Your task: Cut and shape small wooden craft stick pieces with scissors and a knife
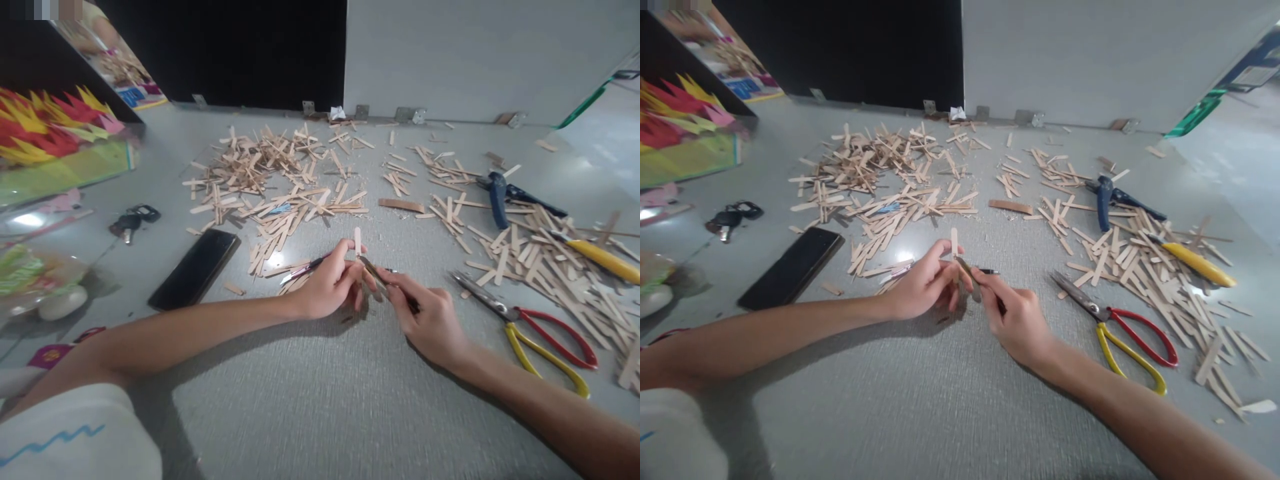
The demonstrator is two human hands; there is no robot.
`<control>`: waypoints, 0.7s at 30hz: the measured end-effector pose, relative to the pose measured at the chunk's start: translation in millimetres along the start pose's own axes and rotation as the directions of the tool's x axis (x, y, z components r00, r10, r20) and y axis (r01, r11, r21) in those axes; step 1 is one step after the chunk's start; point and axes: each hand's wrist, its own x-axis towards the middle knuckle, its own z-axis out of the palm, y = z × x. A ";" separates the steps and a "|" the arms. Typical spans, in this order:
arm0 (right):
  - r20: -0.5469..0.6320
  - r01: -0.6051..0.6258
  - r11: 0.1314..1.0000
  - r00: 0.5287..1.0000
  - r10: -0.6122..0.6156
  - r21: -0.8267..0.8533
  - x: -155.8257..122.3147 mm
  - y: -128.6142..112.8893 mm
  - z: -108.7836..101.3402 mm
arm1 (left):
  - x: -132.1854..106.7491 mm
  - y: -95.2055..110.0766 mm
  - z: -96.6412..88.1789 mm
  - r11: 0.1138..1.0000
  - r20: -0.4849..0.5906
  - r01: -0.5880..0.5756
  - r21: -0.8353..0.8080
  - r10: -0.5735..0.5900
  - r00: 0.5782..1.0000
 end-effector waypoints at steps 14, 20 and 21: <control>0.002 0.023 0.999 1.000 -0.023 -0.039 4.9 6.4 -1.2 | 7.9 -2.8 -5.5 0.925 0.067 0.149 -0.349 -0.134 0.989; 0.025 0.105 0.990 0.994 -0.103 -0.090 10.7 10.7 -5.9 | 11.0 -3.0 -6.5 0.890 0.071 0.200 -0.410 -0.188 0.980; 0.029 0.126 0.987 0.992 -0.124 -0.103 11.2 11.4 -6.2 | 11.0 -3.0 -6.8 0.888 0.072 0.195 -0.416 -0.181 0.981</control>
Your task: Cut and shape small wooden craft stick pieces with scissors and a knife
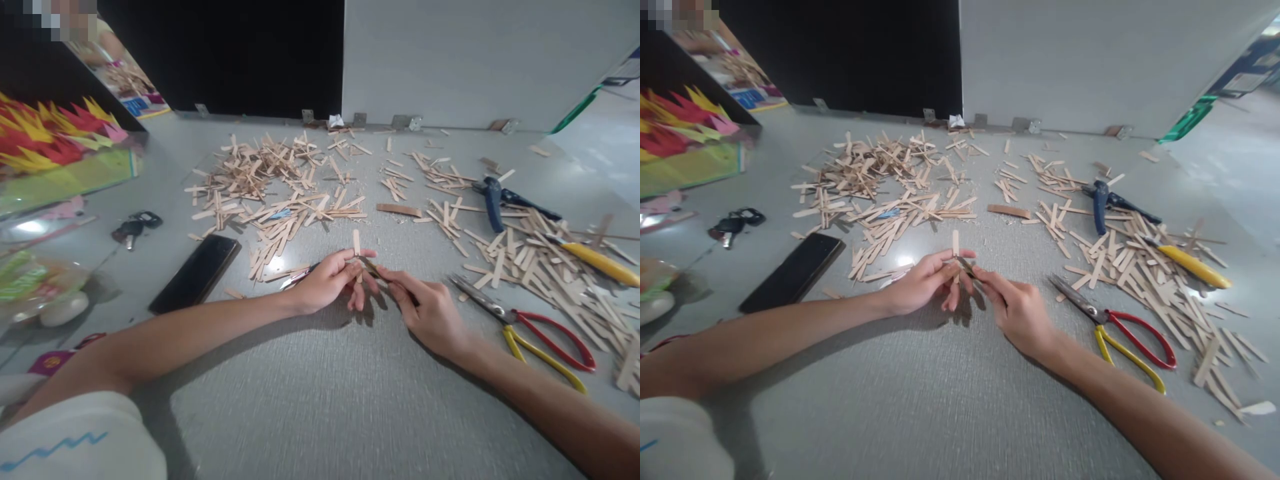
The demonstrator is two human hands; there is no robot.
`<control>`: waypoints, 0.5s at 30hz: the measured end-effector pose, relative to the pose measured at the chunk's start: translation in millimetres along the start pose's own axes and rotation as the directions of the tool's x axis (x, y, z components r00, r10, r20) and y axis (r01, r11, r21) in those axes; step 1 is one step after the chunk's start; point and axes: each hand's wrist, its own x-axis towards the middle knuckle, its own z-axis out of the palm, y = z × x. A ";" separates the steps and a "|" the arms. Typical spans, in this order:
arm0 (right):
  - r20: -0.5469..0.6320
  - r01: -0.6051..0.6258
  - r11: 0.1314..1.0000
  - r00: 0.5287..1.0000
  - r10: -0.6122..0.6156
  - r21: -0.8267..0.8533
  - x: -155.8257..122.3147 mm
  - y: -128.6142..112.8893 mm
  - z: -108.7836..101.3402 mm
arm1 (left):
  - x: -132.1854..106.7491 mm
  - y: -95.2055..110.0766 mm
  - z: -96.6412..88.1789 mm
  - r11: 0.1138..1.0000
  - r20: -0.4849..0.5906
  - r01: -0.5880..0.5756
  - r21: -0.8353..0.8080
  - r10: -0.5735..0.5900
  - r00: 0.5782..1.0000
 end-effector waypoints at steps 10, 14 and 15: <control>0.033 0.243 0.961 0.970 -0.241 -0.130 3.2 16.5 -2.3 | 2.5 -3.2 -5.0 0.996 0.090 -0.057 -0.075 0.064 0.994; 0.038 0.327 0.922 0.944 -0.326 -0.210 2.0 20.9 -2.3 | 4.7 -4.6 -6.8 0.992 0.109 -0.058 -0.114 0.071 0.991; 0.038 0.342 0.911 0.939 -0.342 -0.229 1.4 21.6 -2.1 | 4.9 -4.6 -6.9 0.990 0.111 -0.058 -0.125 0.072 0.991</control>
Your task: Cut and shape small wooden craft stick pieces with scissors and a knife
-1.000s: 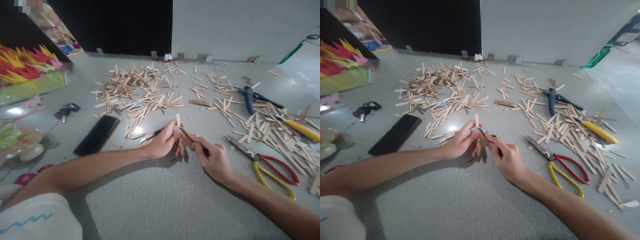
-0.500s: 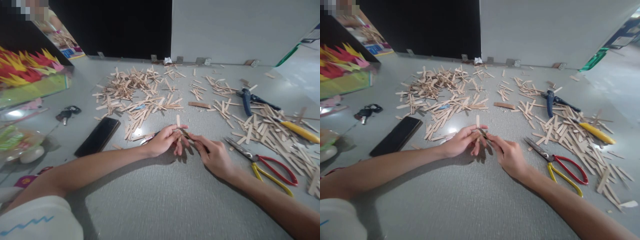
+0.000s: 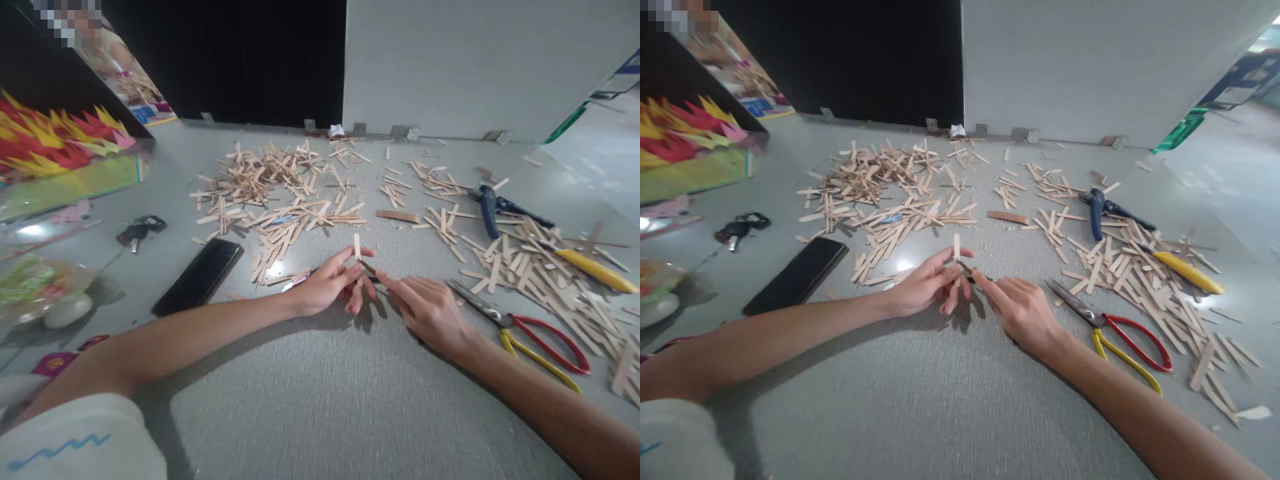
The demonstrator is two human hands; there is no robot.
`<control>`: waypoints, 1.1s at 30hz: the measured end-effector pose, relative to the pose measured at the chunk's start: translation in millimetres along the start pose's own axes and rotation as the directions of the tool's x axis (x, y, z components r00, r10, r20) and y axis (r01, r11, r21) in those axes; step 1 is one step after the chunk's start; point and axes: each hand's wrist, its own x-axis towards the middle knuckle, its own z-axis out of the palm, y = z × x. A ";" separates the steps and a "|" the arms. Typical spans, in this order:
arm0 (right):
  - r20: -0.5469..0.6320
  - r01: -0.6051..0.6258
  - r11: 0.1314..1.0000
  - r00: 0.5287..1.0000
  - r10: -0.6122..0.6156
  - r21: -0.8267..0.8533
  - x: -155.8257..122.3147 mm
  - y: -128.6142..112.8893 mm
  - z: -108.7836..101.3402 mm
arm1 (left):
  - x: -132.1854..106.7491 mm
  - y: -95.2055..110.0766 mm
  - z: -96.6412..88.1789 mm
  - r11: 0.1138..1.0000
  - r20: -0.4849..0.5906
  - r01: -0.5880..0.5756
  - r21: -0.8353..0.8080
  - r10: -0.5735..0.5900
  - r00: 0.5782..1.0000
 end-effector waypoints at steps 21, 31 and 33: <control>-0.055 -0.138 0.985 0.988 0.144 0.102 -2.1 -14.4 2.7 | -2.4 -0.2 6.6 0.999 -0.165 0.008 0.040 -0.002 0.986; -0.029 -0.061 0.998 0.998 0.061 -0.015 2.7 -21.0 -3.5 | -4.9 0.7 9.6 0.996 -0.192 -0.005 0.094 0.023 0.981; -0.028 -0.149 0.988 0.988 0.150 0.031 4.1 -26.6 -4.1 | -6.2 0.3 10.8 0.994 -0.193 -0.011 0.107 0.032 0.981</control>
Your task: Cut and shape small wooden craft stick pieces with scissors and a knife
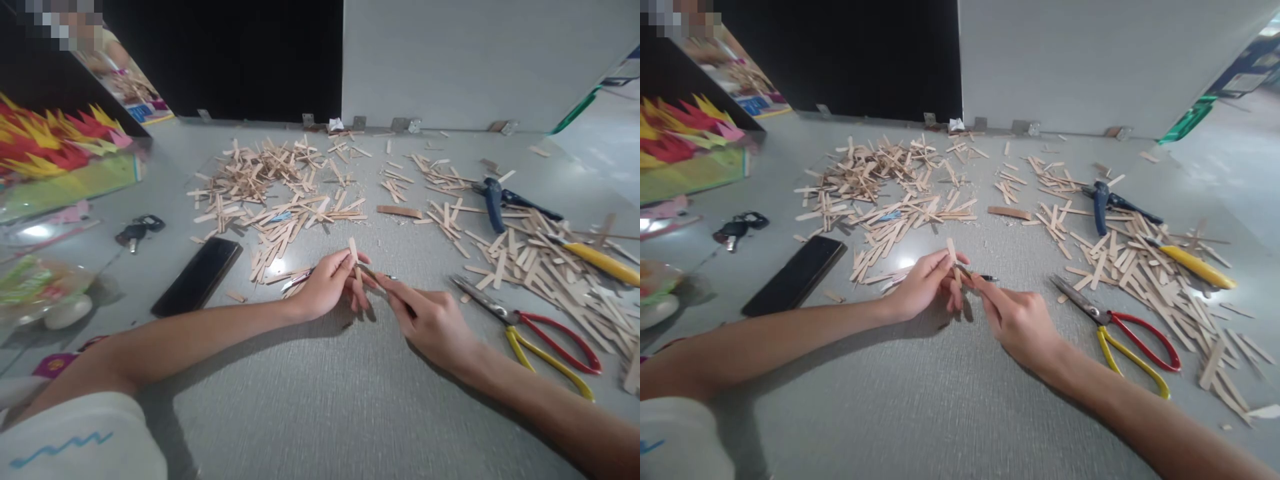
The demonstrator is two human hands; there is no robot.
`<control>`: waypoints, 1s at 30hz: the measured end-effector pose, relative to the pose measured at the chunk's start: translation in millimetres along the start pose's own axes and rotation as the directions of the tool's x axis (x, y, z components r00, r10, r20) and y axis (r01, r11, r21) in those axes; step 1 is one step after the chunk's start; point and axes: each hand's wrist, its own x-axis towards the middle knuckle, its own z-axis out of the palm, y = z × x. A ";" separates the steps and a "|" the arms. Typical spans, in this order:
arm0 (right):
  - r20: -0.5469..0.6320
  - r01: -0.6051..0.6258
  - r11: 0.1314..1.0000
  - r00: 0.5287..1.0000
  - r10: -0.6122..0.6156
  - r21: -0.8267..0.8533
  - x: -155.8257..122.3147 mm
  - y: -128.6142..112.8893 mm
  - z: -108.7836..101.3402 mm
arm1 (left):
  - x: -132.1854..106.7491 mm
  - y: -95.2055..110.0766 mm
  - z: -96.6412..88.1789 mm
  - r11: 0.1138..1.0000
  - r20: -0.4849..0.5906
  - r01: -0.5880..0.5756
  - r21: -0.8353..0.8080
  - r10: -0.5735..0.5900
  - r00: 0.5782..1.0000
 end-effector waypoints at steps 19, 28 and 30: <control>0.038 0.002 0.995 0.999 -0.006 0.101 -3.8 8.5 3.2 | 2.7 0.1 -2.6 0.999 -0.022 0.035 -0.029 -0.036 0.999; 0.184 0.434 0.862 0.899 -0.397 -0.260 6.0 23.5 -16.2 | 1.4 2.7 -4.3 0.997 -0.027 0.062 -0.038 -0.063 0.998; 0.194 0.476 0.817 0.879 -0.435 -0.325 8.5 21.3 -16.9 | 1.7 3.6 -4.4 0.997 -0.032 0.063 -0.041 -0.065 0.997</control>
